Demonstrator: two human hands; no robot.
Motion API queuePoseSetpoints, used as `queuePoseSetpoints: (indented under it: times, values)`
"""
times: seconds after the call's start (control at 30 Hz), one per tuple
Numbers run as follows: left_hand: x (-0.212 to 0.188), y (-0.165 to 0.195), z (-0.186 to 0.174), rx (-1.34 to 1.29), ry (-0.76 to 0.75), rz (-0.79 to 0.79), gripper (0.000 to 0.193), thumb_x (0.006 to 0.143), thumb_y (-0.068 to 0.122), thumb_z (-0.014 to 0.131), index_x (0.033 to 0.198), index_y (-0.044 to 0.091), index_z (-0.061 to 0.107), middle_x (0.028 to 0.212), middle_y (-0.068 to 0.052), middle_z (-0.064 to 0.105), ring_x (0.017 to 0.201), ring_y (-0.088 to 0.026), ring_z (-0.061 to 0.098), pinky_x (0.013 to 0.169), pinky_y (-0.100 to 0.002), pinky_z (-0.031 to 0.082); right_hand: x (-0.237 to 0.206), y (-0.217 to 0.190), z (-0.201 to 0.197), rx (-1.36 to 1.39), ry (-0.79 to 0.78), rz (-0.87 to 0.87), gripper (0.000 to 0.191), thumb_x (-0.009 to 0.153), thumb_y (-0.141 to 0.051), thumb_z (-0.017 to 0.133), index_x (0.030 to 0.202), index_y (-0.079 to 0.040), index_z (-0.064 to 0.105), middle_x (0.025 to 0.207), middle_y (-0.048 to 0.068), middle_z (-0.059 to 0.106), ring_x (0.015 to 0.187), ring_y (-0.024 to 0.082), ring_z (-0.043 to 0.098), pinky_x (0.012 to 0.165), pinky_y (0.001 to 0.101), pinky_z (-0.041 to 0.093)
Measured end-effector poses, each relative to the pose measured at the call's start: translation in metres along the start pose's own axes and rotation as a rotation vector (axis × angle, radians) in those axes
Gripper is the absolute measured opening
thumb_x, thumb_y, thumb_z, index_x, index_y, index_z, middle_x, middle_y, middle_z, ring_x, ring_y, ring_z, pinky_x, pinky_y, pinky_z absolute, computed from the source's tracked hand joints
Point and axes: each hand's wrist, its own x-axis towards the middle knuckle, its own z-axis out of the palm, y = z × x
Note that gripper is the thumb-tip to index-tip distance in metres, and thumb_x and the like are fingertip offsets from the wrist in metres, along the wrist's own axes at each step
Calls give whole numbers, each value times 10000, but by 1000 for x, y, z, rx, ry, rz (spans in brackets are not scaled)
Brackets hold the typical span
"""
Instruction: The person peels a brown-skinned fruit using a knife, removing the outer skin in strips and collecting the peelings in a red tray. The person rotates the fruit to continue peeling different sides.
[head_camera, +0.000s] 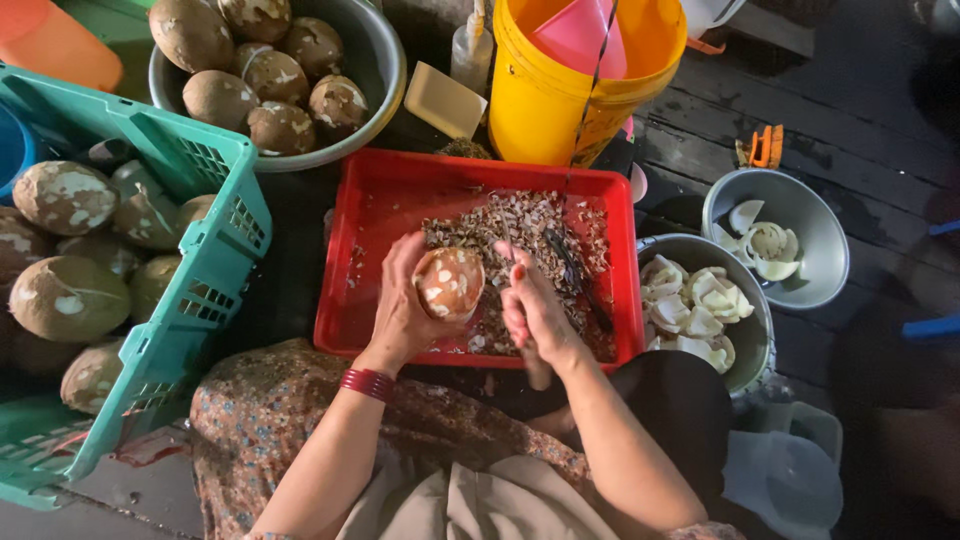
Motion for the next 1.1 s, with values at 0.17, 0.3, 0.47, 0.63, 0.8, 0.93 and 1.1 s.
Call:
queuePoseSetpoints:
  times: [0.17,0.3,0.47,0.63,0.8,0.93,1.1]
  values:
    - [-4,-10,11,-134,-102,-264,1083,561,212,1005,1445,61,398,1408,-167,480,1328,-322,541,1123,-405,503,0,-7,7,-106,50,225,1037,823,-782,458,1606,-140,235,514,-75,414,376,33,393,336,224,415]
    - [-1,-24,6,-534,-242,-383,1096,589,230,939,1517,76,378,1413,-116,585,1301,-237,603,1062,-359,533,-1,-3,12,48,8,224,1037,898,-772,494,1509,59,386,561,-83,423,404,31,407,354,219,398]
    - [2,-20,-8,-398,-448,-541,1138,598,298,931,1550,171,321,1399,-104,608,1260,-216,637,1010,-345,557,-1,1,1,103,19,138,1022,890,-781,477,1574,-27,385,538,-75,413,401,32,431,348,224,412]
    - [9,8,-12,-49,-180,-157,1098,506,266,1004,1444,123,452,1362,-178,592,1266,-347,583,1044,-430,486,3,9,0,95,98,276,960,875,-767,474,1550,-87,405,523,-77,398,389,32,426,341,229,401]
    - [14,26,-25,-147,-209,-216,1008,516,363,979,1397,141,543,1346,-123,654,1243,-266,648,1037,-394,535,4,11,2,134,27,304,961,971,-728,483,1431,112,398,557,-51,416,414,52,448,361,234,402]
    - [15,27,-31,-184,-372,-590,1026,573,448,932,1480,173,537,1339,-134,735,1108,-334,751,979,-394,591,1,3,3,87,-87,204,946,909,-736,470,1633,-152,303,548,-72,423,410,20,436,365,209,424]
    - [18,18,-24,93,-198,-171,1179,503,361,1069,1461,67,447,1406,-210,542,1343,-382,489,1053,-495,453,0,0,8,40,23,302,967,873,-721,493,1638,-190,231,546,-63,397,412,31,404,353,220,406]
